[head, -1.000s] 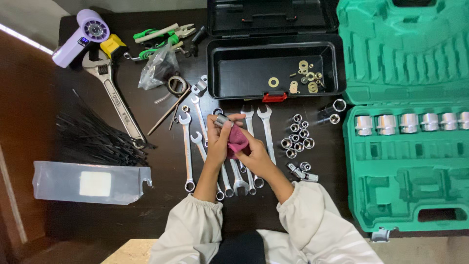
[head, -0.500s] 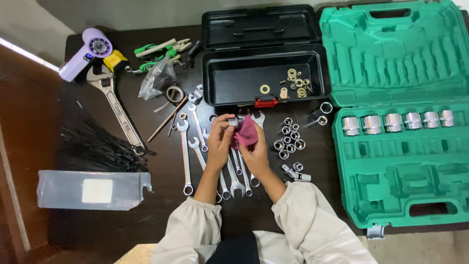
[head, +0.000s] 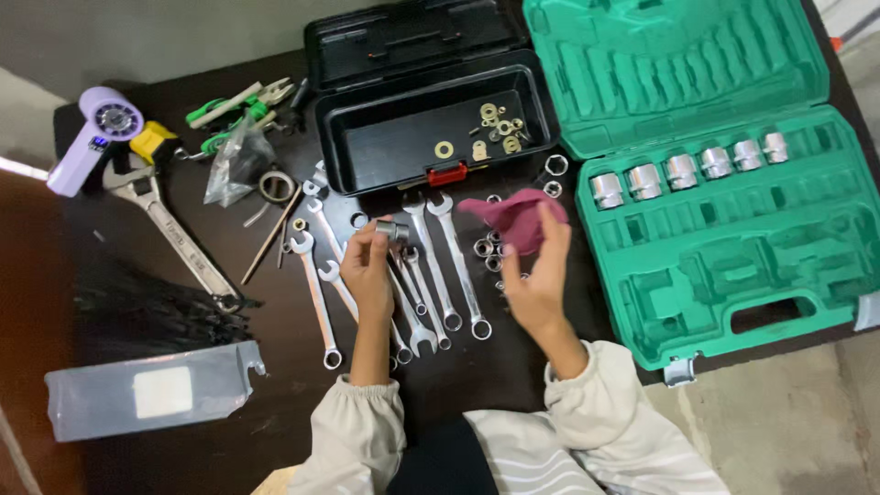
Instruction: The person wipes a socket wrench head with a cloth, then places it into a green tool case before picking up another socket head and wiping it.
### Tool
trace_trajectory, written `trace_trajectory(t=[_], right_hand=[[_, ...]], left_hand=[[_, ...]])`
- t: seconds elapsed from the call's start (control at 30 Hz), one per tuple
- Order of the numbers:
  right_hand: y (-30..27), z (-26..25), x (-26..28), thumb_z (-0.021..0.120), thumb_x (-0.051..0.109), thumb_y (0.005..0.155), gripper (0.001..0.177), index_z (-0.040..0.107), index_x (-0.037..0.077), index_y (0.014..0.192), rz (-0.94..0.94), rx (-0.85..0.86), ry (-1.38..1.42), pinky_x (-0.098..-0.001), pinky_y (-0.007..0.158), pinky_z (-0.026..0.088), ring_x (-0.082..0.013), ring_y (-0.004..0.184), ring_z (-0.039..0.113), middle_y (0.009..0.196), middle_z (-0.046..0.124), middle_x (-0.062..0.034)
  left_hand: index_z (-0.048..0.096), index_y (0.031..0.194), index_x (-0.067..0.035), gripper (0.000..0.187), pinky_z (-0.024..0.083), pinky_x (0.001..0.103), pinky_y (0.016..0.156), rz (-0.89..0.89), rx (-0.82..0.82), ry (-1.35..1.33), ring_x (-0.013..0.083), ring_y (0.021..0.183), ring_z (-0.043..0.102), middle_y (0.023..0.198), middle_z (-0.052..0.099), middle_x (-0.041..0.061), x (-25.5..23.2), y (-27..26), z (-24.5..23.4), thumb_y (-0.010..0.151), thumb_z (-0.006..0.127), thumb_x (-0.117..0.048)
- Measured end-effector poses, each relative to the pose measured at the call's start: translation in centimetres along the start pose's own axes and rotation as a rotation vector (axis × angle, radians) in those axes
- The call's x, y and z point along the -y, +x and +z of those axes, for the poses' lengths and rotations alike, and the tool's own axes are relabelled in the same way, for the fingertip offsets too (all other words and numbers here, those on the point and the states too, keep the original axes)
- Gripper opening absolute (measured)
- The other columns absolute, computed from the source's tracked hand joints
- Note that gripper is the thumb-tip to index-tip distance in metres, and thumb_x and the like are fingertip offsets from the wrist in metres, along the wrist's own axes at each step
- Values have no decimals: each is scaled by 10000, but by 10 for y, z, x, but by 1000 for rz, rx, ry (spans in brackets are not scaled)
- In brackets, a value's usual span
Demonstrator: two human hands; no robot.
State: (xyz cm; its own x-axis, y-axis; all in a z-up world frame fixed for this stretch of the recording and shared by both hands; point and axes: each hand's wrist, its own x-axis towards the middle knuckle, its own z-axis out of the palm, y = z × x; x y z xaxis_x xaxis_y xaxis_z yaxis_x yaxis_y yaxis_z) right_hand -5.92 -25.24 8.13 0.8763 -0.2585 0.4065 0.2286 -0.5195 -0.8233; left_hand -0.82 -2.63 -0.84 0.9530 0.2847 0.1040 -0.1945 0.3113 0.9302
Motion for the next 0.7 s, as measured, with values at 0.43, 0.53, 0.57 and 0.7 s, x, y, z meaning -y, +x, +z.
trace_trajectory(t=[0.43, 0.53, 0.57, 0.7], right_hand=[[16, -74, -6, 433, 228, 1093, 373, 604, 28, 1358, 347, 252, 550, -302, 961, 524, -193, 1020, 685, 1115, 727, -122], [29, -91, -11, 410, 262, 1066, 404, 578, 20, 1343, 434, 372, 869, -285, 864, 537, -167, 942, 697, 1052, 730, -92], [33, -99, -14, 475, 218, 1059, 369, 587, 2, 1335, 486, 396, 892, -286, 848, 526, -171, 957, 683, 1075, 719, -98], [54, -124, -34, 637, 65, 983, 309, 616, -52, 1268, 457, 531, 846, -311, 896, 560, -200, 997, 694, 1130, 721, -127]], left_hand=[[610, 995, -17, 36, 519, 324, 1018, -196, 600, -294, 189, 1162, 646, 1408, 619, 210, -58, -44, 126, 987, 644, -10], [635, 979, -25, 53, 536, 346, 1009, -143, 751, -230, 194, 1138, 654, 1452, 608, 187, -60, -39, 141, 958, 679, -5], [651, 982, -30, 67, 538, 356, 1020, -60, 795, -137, 201, 1139, 654, 1452, 626, 176, -62, -37, 146, 952, 709, -15], [712, 996, -85, 181, 410, 435, 1158, 466, 859, 295, 300, 1332, 551, 1482, 596, 91, -80, -22, 162, 838, 797, -107]])
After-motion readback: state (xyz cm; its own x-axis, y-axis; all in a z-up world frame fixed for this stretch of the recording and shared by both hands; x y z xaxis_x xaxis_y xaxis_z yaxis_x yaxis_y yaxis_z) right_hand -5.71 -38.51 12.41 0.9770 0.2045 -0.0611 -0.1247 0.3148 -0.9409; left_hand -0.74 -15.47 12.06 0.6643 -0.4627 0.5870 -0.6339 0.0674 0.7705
